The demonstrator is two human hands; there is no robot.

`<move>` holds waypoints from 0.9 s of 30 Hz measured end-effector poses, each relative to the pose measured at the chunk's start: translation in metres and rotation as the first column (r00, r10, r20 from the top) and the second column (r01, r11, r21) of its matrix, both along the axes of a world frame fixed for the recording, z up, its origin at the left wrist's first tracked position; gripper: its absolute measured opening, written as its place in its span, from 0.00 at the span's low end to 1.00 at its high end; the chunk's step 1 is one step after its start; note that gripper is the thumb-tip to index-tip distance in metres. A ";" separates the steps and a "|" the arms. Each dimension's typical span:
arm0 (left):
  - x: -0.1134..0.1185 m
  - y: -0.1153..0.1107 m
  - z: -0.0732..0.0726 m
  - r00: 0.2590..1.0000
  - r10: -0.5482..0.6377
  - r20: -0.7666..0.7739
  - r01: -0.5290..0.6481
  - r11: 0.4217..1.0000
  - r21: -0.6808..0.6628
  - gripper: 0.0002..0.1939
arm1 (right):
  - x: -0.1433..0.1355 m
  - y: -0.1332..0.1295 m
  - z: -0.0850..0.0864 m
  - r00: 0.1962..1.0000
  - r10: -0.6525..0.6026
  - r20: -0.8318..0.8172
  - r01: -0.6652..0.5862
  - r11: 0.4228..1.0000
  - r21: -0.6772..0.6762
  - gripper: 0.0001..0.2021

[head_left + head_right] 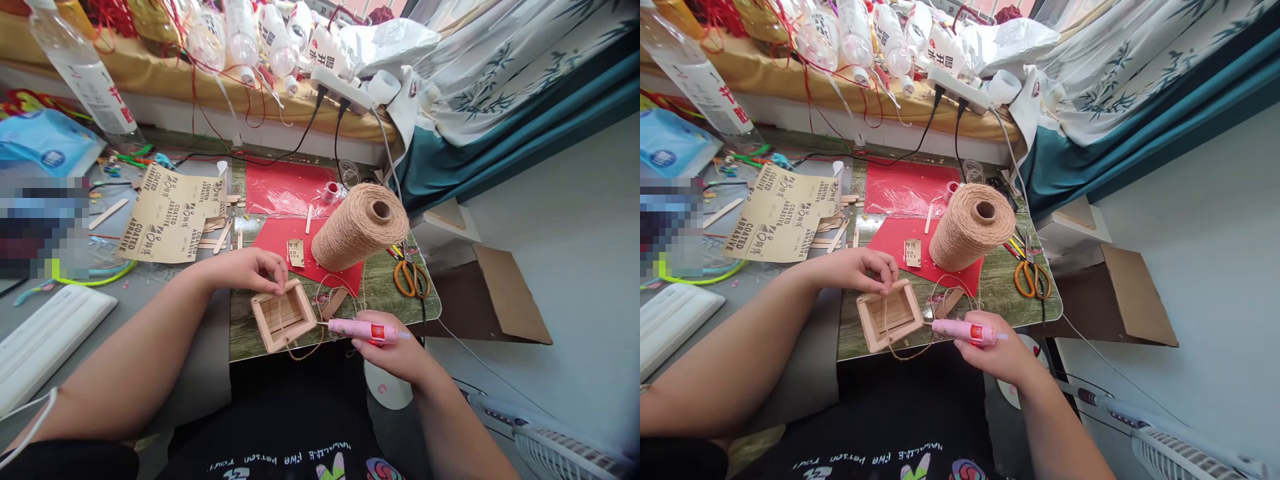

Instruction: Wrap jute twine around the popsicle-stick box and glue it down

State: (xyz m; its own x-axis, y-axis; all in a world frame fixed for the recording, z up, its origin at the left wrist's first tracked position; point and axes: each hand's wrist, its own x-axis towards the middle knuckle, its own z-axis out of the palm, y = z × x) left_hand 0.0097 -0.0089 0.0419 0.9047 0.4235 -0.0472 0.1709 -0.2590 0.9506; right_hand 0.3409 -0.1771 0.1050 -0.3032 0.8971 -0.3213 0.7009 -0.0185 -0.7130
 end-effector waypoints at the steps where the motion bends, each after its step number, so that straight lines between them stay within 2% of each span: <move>1: 0.000 0.000 0.000 1.000 0.000 0.002 0.000 1.000 -0.002 0.08 | 0.002 0.000 0.000 1.000 0.013 -0.003 -0.013 1.000 -0.001 0.08; 3: 0.000 0.000 0.000 1.000 0.002 0.011 -0.002 1.000 -0.004 0.08 | 0.009 -0.001 -0.002 0.999 0.044 -0.028 -0.044 0.999 0.003 0.07; 5: 0.000 0.000 0.001 1.000 0.007 0.013 -0.007 1.000 -0.008 0.07 | 0.020 -0.003 -0.009 0.991 0.040 -0.124 -0.037 0.999 0.027 0.03; 7: 0.000 -0.001 0.003 1.000 0.019 0.013 -0.019 1.000 -0.011 0.06 | 0.031 -0.003 -0.022 0.946 -0.085 -0.313 0.116 0.990 0.081 0.09; 8: 0.000 -0.002 0.004 0.999 0.027 0.017 -0.027 1.000 -0.013 0.06 | 0.036 -0.003 -0.029 0.891 -0.190 -0.412 0.253 0.962 0.106 0.13; 10: 0.000 -0.003 0.005 0.999 0.042 0.033 -0.041 0.999 -0.016 0.06 | 0.044 0.002 -0.043 0.753 -0.395 -0.527 0.533 0.835 0.137 0.21; 12: 0.000 -0.003 0.006 0.998 0.043 0.043 -0.042 0.999 -0.017 0.06 | 0.047 0.013 -0.053 0.682 -0.523 -0.512 0.677 0.716 0.170 0.27; 13: 0.000 -0.003 0.007 0.998 0.038 0.041 -0.038 0.999 -0.014 0.06 | 0.048 0.019 -0.056 0.682 -0.552 -0.480 0.696 0.692 0.192 0.29; 14: 0.001 -0.003 0.007 0.999 0.035 0.036 -0.034 0.999 -0.006 0.06 | 0.048 0.027 -0.057 0.699 -0.556 -0.450 0.689 0.693 0.213 0.30; 17: 0.002 -0.003 0.007 0.999 0.043 0.027 -0.043 0.999 0.027 0.06 | 0.053 0.050 -0.061 0.776 -0.471 -0.419 0.608 0.736 0.299 0.29; 20: 0.004 -0.002 0.007 0.993 0.084 0.077 -0.088 0.995 0.046 0.07 | 0.062 0.071 -0.068 0.808 -0.419 -0.415 0.571 0.733 0.370 0.27; 24: 0.006 -0.004 0.009 0.966 0.170 0.194 -0.178 0.984 0.028 0.06 | 0.073 0.089 -0.082 0.820 -0.409 -0.401 0.549 0.762 0.344 0.27; 27: 0.008 -0.007 0.012 0.942 0.234 0.241 -0.242 0.970 0.004 0.07 | 0.076 0.092 -0.086 0.827 -0.380 -0.414 0.525 0.784 0.331 0.24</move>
State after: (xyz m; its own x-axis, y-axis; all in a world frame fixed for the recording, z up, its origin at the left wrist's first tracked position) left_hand 0.0174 -0.0159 0.0537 0.7606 0.6256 0.1738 0.0021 -0.2700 0.9628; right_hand 0.4170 -0.0846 0.0190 0.1566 0.9761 0.1504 0.4287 0.0701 -0.9007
